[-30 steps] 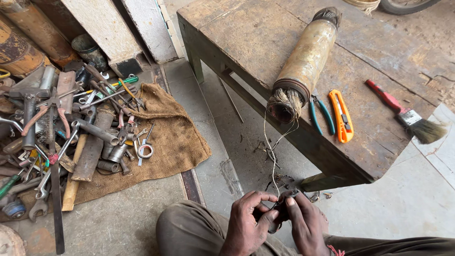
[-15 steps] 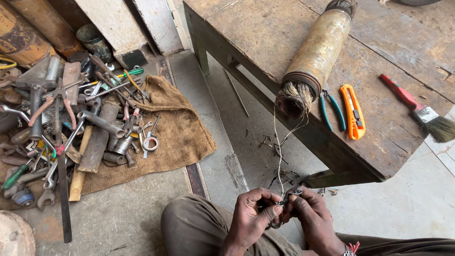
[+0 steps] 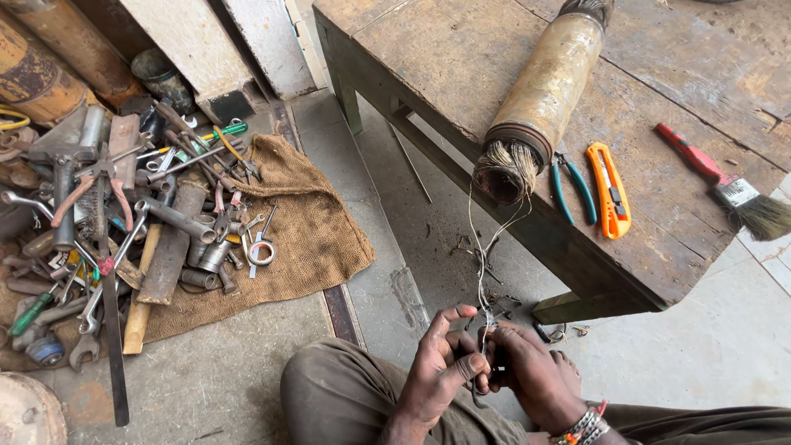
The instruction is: The person sits on the floor and uses a utility knife and pliers to strip the insulation from a wire and twist the exposed strands. The person then uses a thin wire to wrap and secure the twisted section.
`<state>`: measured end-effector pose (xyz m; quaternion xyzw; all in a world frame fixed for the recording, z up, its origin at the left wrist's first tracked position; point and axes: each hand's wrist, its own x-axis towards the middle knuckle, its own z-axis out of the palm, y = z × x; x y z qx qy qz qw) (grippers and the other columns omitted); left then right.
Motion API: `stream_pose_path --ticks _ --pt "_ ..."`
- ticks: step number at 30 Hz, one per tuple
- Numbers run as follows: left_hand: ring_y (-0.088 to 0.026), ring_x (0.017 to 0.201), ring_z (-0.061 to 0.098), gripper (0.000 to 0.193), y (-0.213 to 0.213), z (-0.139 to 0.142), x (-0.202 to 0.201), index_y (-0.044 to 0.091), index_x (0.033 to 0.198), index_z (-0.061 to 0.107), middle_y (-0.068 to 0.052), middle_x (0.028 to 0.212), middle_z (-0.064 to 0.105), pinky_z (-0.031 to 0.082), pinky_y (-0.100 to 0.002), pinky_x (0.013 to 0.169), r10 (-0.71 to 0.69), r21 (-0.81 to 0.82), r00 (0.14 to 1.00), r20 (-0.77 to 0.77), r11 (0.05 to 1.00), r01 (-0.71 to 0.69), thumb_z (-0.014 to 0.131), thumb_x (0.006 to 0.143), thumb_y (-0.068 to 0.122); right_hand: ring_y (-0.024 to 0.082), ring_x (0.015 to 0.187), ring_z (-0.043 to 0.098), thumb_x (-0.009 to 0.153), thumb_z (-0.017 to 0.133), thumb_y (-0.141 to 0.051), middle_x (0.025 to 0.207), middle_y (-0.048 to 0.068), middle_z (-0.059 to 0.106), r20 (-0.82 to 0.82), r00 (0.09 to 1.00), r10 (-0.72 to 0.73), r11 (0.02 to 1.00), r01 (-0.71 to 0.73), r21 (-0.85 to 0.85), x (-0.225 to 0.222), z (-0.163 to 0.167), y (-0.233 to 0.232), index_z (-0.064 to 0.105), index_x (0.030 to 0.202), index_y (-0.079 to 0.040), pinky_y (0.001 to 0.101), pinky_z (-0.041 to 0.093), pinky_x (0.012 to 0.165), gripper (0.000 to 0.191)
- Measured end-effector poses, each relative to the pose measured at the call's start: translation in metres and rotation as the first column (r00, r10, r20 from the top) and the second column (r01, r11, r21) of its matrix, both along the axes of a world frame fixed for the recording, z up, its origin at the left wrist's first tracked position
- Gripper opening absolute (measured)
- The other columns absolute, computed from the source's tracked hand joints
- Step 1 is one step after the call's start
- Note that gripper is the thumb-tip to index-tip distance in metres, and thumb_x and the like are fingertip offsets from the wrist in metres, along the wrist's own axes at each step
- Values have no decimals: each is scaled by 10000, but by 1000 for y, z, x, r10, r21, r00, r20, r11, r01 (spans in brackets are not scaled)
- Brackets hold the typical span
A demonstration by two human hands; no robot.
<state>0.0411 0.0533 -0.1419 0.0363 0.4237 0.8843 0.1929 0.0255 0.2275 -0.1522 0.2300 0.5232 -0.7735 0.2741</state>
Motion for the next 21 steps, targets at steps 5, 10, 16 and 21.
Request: stream_pose_path --ticks 5,10,16,21 --pt "-119 682 666 372 -4 -8 1 -23 1295 637 -69 812 694 579 -248 626 -75 -95 997 33 992 77 736 961 108 155 607 602 967 594 -272 705 27 589 -45 998 45 989 -38 141 -6 -3 18 604 967 -59 297 475 519 213" --pt "-134 725 689 329 -8 -20 -4 -46 1245 636 -90 840 717 597 -264 678 -86 -15 996 -5 996 86 746 992 135 147 603 598 932 669 -327 704 9 585 9 986 169 930 -163 330 -13 -16 12 624 976 -101 306 448 544 234" --pt "-197 808 775 275 -14 -26 0 -43 1174 660 -120 868 761 679 -334 749 -90 32 991 101 996 87 639 1009 176 158 606 626 950 619 -395 705 56 644 -57 978 200 947 -177 269 -18 -2 32 650 898 -58 311 465 551 342" --pt "-179 944 752 149 -4 -31 -15 29 1091 757 -106 1024 770 664 -321 844 63 -325 968 -242 935 -142 701 977 107 85 847 672 900 736 -181 878 12 736 -452 765 459 884 -341 321 -2 12 33 708 969 -12 271 563 778 185"
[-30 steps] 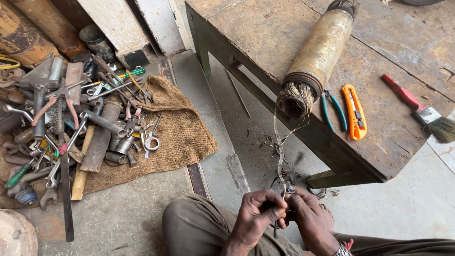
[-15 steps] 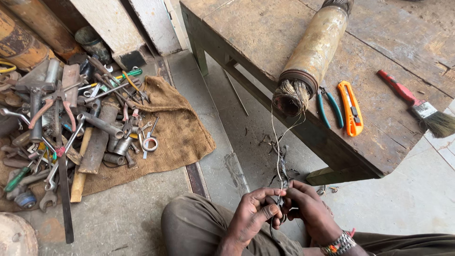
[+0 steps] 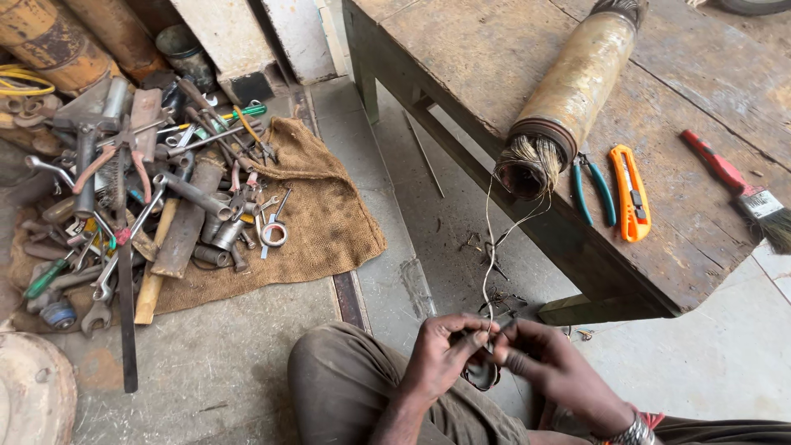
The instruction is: The person sits on the floor and uses a utility knife and pliers to strip the insulation from a wire and twist the exposed strands. The person then uses a thin wire to wrap and secure the twisted section.
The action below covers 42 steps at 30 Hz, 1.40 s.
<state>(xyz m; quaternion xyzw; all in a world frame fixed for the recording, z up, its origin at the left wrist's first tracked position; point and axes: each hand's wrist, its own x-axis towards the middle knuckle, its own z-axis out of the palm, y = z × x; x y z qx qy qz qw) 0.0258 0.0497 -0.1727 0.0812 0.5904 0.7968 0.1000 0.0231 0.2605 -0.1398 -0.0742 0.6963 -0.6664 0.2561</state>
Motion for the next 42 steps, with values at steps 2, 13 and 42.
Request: stream_pose_path --ticks 2,13,42 --pt "-174 942 691 125 7 2 -4 76 1052 798 -92 1002 729 639 -304 829 99 -214 984 -148 968 -129 749 945 118 84 795 640 882 749 -138 854 10 747 -35 998 -56 987 60 151 2 1 -4 723 1000 -16 284 551 722 172" --pt "-317 1197 577 176 22 50 -19 100 842 755 -96 1102 727 357 -493 1088 116 -481 710 -694 659 -578 797 869 268 85 730 657 853 778 -90 824 49 794 -189 943 -275 938 306 164 -6 0 -3 772 940 8 272 546 655 131" --pt "-41 754 607 137 -3 -10 -10 11 1050 742 -6 860 702 504 -193 678 -173 222 947 270 968 114 723 957 110 205 644 753 778 807 -159 818 53 754 -486 874 10 783 296 547 -5 51 -27 745 1019 -117 334 578 559 252"
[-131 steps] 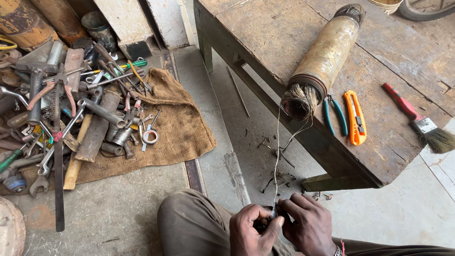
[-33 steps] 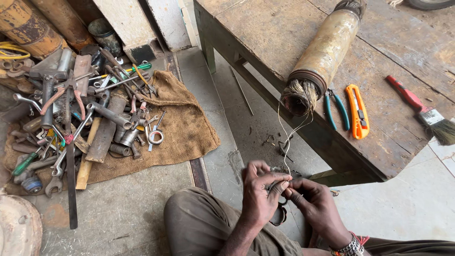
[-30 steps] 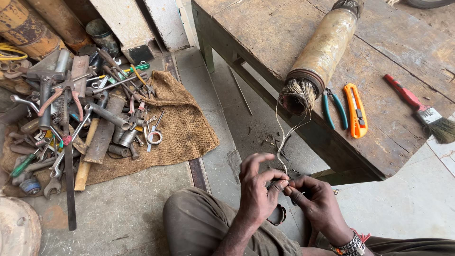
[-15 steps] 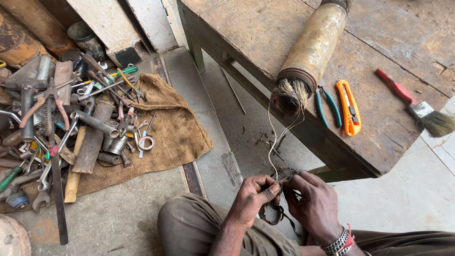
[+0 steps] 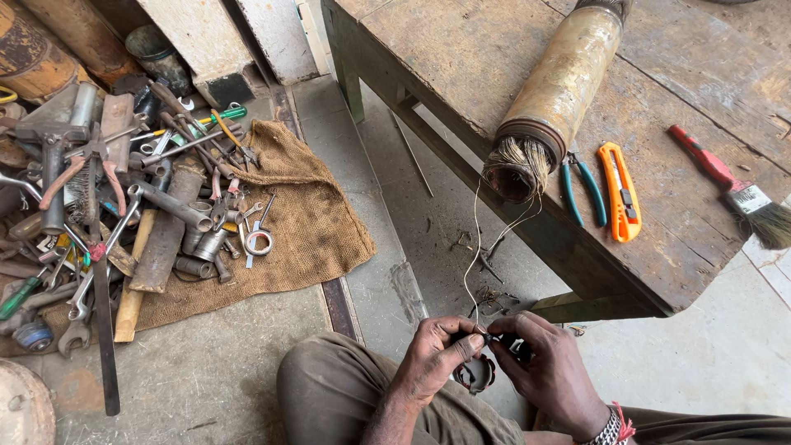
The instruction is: The person sits on the floor and uses a utility knife and pliers to strip the insulation from a wire and twist the exposed strands. The person then uses a thin wire to wrap and secure the twisted section.
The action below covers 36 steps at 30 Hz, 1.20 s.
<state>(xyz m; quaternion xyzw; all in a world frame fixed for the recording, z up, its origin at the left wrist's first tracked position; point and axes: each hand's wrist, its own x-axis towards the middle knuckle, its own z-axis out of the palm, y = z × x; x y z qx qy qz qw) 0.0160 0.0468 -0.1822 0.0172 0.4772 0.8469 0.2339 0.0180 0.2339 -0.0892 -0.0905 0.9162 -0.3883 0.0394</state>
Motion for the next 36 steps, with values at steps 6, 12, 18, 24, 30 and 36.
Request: stream_pose_path --ticks 6,12,18,24,30,36 --pt "-26 761 575 183 -1 6 2 8 1107 751 26 850 667 498 -181 701 -25 11 1000 -11 1000 25 703 974 125 177 732 740 779 786 -115 808 60 772 -21 999 -38 990 35 -135 0 -7 3 737 943 -67 307 616 622 178" --pt "-22 731 544 229 1 4 3 13 1128 755 46 821 644 475 -178 670 -11 -38 1000 -10 999 10 696 975 173 181 749 740 774 814 -147 819 63 792 84 990 -116 991 121 -59 -2 -5 3 751 960 -79 320 613 626 208" --pt "-36 716 569 234 3 -13 -1 -9 1082 776 21 819 688 476 -188 630 91 -236 986 -141 964 -123 711 940 166 202 826 803 720 843 -139 1037 93 776 36 996 83 960 -71 -269 -8 13 21 724 1103 -74 314 646 684 406" --pt "-79 718 625 188 1 -23 -2 -23 1029 766 -36 799 709 539 -220 643 82 -216 985 -149 970 -113 727 966 149 332 991 702 905 776 -267 1135 158 730 -387 889 -244 842 393 371 -79 27 107 707 1257 -118 449 547 887 388" --pt "-125 821 737 186 8 -17 -4 -21 1025 728 -70 876 756 621 -270 742 60 -116 997 -55 991 -66 705 954 150 392 1065 661 946 730 -332 1119 230 716 -349 882 -317 783 451 429 -158 8 142 629 1351 -4 503 505 906 531" --pt "-173 836 754 234 4 -13 -3 -47 1025 707 -141 922 771 643 -309 777 110 -7 994 -5 994 -110 712 975 181 247 821 693 904 693 -371 971 134 745 65 922 -381 924 382 2 -149 16 163 672 1294 28 397 538 724 558"
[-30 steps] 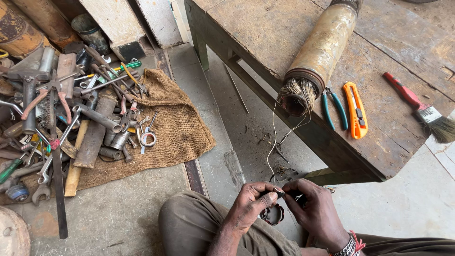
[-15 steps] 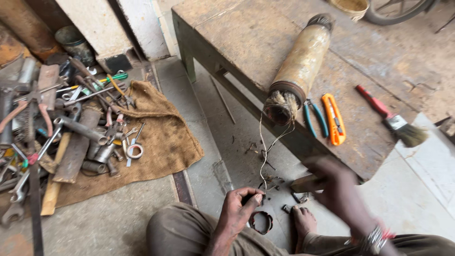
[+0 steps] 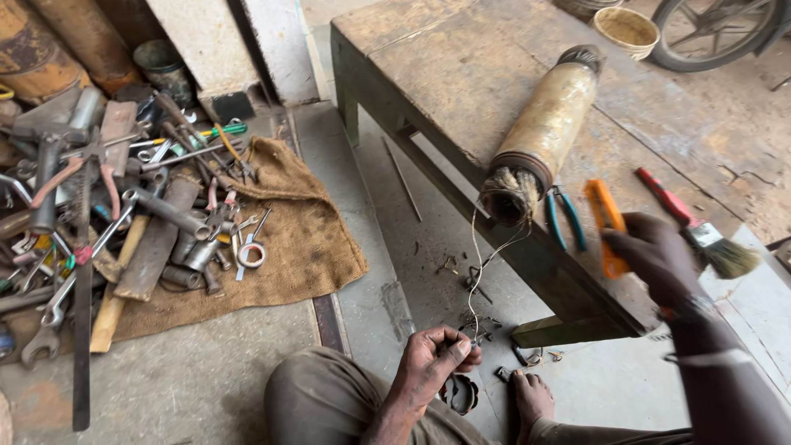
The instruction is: The person sits on the floor and uses a utility knife and pliers to strip the insulation from a wire and twist the exposed strands. The person then uses a thin wire to wrap and secure the twisted section.
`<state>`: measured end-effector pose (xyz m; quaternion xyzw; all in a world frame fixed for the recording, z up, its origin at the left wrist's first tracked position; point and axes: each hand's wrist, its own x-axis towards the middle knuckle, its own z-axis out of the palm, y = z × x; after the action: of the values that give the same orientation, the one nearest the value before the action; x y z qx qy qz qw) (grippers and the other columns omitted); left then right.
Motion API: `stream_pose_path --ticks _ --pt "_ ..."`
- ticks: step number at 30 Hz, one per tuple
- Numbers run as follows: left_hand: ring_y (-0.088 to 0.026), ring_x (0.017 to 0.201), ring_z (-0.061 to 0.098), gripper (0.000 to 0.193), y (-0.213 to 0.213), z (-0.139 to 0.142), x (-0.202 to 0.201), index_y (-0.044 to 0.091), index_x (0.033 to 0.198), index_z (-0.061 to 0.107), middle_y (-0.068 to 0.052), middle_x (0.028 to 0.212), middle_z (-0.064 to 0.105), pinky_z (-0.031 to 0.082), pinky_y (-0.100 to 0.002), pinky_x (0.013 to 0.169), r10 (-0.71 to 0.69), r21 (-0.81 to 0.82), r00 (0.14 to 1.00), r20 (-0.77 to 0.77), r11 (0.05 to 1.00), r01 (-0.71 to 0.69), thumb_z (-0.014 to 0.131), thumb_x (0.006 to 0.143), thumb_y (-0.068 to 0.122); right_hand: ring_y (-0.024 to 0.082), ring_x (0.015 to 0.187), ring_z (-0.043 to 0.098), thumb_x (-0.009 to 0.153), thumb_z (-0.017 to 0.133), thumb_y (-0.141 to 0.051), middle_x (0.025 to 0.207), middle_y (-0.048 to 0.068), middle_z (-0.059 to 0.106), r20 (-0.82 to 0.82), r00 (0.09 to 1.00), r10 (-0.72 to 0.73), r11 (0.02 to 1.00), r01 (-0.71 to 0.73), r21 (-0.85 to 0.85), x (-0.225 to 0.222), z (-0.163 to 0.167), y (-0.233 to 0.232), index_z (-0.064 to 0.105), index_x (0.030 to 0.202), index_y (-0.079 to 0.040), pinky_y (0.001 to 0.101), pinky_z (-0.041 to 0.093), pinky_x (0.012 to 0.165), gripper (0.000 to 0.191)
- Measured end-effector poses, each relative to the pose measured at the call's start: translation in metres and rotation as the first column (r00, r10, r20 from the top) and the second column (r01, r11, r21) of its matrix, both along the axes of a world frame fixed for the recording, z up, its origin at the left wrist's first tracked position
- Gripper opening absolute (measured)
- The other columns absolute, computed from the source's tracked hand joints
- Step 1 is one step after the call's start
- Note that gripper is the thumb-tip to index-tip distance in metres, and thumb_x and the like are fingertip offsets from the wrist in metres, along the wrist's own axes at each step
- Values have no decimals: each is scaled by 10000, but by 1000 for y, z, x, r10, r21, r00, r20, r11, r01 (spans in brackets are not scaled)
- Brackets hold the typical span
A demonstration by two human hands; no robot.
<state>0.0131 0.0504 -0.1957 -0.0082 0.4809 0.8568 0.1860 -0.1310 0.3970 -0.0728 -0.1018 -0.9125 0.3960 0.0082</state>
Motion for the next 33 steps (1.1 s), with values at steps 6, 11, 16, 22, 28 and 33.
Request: stream_pose_path --ticks 6,11,16,22,28,33 --pt "-185 916 769 199 1 10 -1 -37 1048 709 -160 970 773 650 -329 853 36 101 999 5 994 -37 724 948 135 219 732 691 940 545 -239 847 123 689 -183 981 59 955 -109 -274 129 -28 -27 605 1256 5 335 530 669 404" --pt "-179 975 749 163 2 16 6 -31 1072 681 -171 1060 763 629 -317 913 2 184 1000 -9 983 -1 717 936 52 242 790 762 857 655 -206 849 113 758 4 984 177 953 -170 -250 208 -96 -94 592 1350 -123 338 584 753 504" --pt "-149 925 726 162 6 9 7 -12 1042 627 -146 1093 769 631 -303 886 -9 170 998 -61 985 20 711 906 16 263 872 847 823 688 -227 885 101 834 92 959 270 961 -275 43 208 -89 -104 625 1300 -177 359 632 808 483" --pt "-84 777 610 149 7 7 10 -8 986 619 -52 885 648 540 -246 696 -24 -54 989 -145 998 16 749 919 19 266 863 828 816 738 -253 900 88 829 139 962 235 957 -254 140 203 -71 -122 615 1324 -225 378 643 791 524" --pt "-64 930 584 128 4 21 7 -37 881 633 -89 1047 538 581 -227 783 71 -226 847 -526 949 -219 744 818 -44 268 893 812 840 743 -285 996 66 810 211 951 225 937 -271 219 203 -57 -129 585 1341 -281 386 643 812 526" --pt "-32 813 638 100 3 23 9 -20 915 605 -134 1191 702 579 -204 712 3 -106 967 -255 994 -31 694 870 -13 275 986 790 843 740 -296 1169 56 770 331 921 205 927 -291 236 201 -54 -131 565 1383 -308 389 630 894 568"
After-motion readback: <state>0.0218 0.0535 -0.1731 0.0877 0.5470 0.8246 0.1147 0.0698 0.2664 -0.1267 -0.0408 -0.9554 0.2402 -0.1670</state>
